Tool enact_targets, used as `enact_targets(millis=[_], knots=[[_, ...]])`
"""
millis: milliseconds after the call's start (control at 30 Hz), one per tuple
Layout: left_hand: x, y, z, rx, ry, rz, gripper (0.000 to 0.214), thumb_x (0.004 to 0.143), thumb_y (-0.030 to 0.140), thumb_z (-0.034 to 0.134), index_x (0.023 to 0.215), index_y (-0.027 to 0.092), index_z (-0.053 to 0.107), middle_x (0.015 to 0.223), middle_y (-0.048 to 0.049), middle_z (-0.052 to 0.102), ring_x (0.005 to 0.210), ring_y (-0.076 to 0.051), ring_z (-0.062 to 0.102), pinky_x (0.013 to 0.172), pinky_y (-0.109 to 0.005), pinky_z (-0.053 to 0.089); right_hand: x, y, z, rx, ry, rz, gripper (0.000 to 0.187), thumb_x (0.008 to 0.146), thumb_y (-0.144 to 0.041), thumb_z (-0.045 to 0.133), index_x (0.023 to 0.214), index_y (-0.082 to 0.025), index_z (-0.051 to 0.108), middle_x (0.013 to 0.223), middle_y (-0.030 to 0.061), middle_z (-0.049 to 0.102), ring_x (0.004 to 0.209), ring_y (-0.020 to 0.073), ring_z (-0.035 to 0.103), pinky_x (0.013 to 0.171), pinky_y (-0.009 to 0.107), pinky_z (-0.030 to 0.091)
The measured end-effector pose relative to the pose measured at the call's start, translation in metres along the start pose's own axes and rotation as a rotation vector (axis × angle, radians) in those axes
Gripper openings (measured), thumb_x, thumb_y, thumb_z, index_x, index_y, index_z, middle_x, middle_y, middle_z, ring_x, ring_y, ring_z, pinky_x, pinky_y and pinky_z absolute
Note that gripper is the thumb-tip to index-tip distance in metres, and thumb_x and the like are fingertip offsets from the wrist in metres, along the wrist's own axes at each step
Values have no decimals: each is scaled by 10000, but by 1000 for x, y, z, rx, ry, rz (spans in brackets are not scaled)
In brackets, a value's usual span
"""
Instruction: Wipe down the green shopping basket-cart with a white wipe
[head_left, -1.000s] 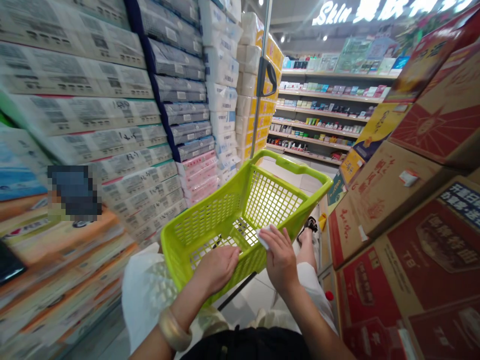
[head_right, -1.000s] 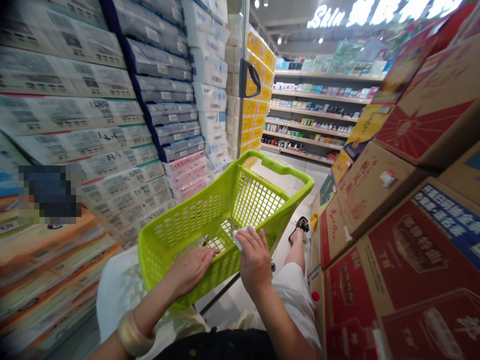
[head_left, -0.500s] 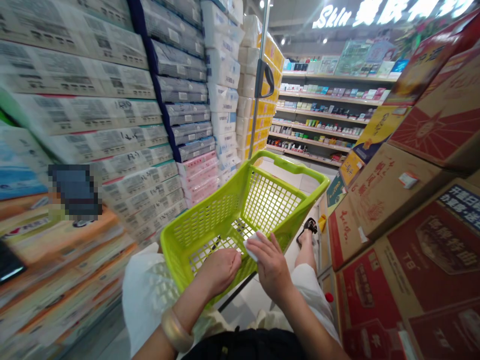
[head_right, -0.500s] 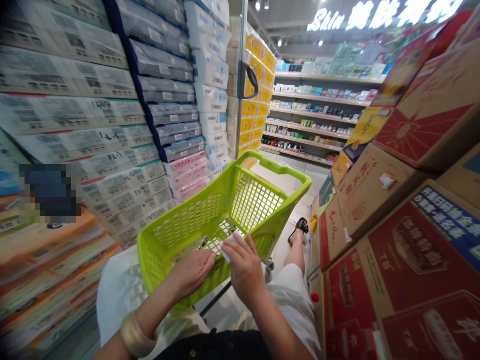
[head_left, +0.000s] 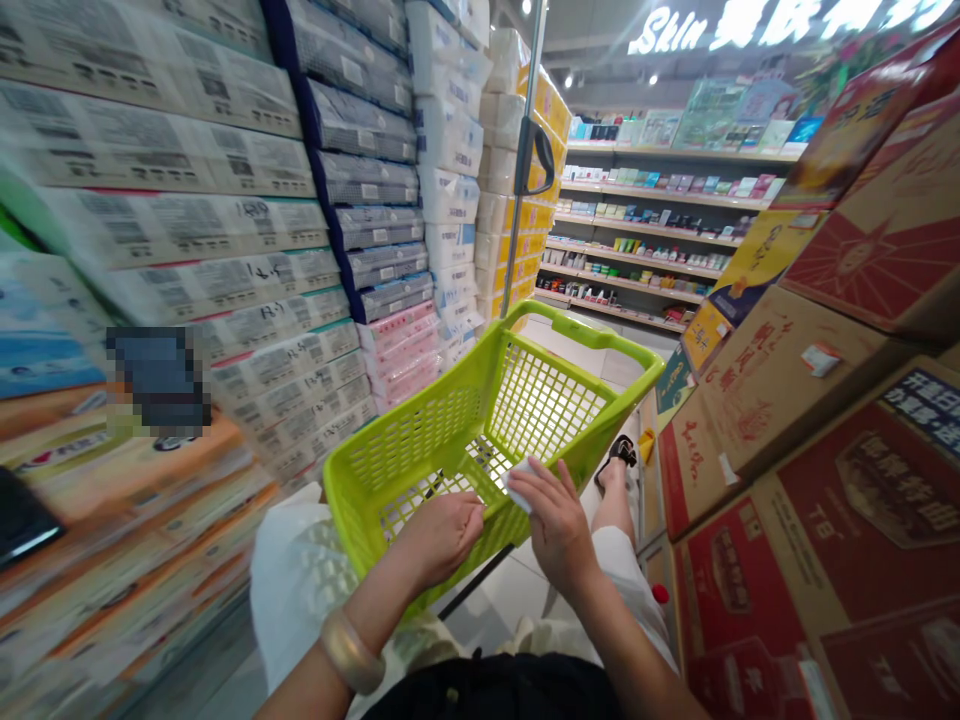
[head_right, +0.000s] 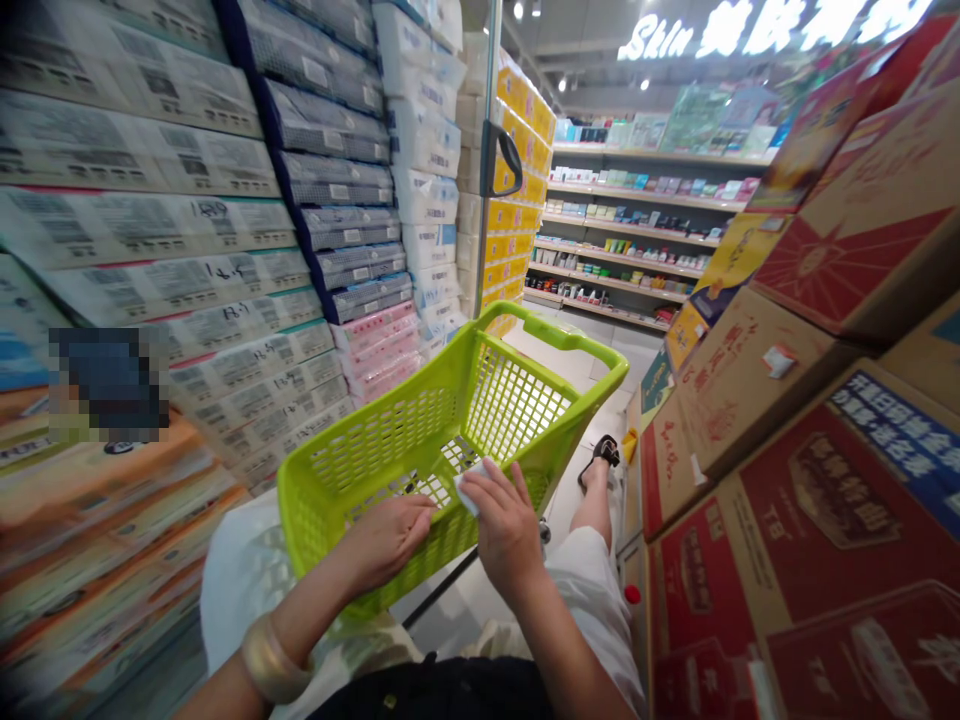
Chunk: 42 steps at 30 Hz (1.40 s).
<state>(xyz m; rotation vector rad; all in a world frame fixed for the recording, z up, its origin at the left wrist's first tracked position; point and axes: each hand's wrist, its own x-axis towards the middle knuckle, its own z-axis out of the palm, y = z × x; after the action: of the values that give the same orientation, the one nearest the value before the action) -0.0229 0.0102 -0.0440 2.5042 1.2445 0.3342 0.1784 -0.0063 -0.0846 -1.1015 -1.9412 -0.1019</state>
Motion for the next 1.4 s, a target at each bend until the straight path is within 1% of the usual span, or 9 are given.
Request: enact_targets(millis=[133,367,533,733,800,933,1133,1300,1400], knots=[[-3,-5,1,-23,-7,2,500,979,292,218,681,178,603,818,-52,665,736,-152,590,717,-265,439,2,13,-7,-93,146,108,473,834,-18,397,1168,-236,653,1206,47,696,1329,230,497,1185,525,225],[-4,-10,2,-81,11,34,443,977,308,258,792,188,642,853,-52,686,790,-173,614,769,-277,444,-5,-13,4,-54,-44,-105,494,835,-2,389,1202,-230,628,1214,22,695,1334,171,490,1208,415,206],[-5,-8,-1,-34,-7,37,451,975,288,242,726,184,604,801,-47,678,727,-167,608,689,-272,422,-4,6,-7,-154,112,36,479,837,-11,391,1196,-220,631,1217,43,692,1335,221,491,1196,484,215],[-4,-8,4,-58,28,79,450,983,316,251,779,192,633,798,-38,681,755,-163,612,721,-261,437,-8,-17,-1,-48,-27,-91,494,825,-6,396,1192,-236,635,1189,23,705,1324,180,501,1194,424,242],[-4,-7,4,-45,22,67,449,980,307,254,759,191,627,785,-37,677,741,-164,612,708,-265,435,-8,-12,-5,-69,-3,-76,492,830,-6,392,1191,-235,636,1182,22,707,1323,181,502,1197,425,231],[-3,-5,5,-29,1,66,456,980,299,253,732,190,619,787,-37,682,724,-160,612,691,-262,428,-7,2,-15,-161,133,65,467,842,-11,388,1180,-216,639,1190,40,702,1336,222,489,1196,469,215],[-1,-10,8,-48,21,91,464,987,355,259,815,196,660,819,-44,692,773,-171,620,748,-271,446,-11,-20,-8,-58,-35,-85,491,827,-4,377,1183,-227,632,1180,20,706,1339,178,483,1204,421,213],[0,-12,4,-29,10,61,451,985,349,278,777,193,647,817,-47,693,756,-166,615,725,-266,441,-10,-4,-15,-157,77,11,467,840,-16,396,1186,-220,634,1188,31,703,1341,196,482,1209,433,190],[3,-11,3,-1,1,46,438,977,310,280,748,187,633,808,-53,692,756,-172,619,709,-270,435,-10,-11,-10,-144,70,20,469,831,-16,393,1176,-220,637,1192,28,702,1340,203,483,1203,433,203]])
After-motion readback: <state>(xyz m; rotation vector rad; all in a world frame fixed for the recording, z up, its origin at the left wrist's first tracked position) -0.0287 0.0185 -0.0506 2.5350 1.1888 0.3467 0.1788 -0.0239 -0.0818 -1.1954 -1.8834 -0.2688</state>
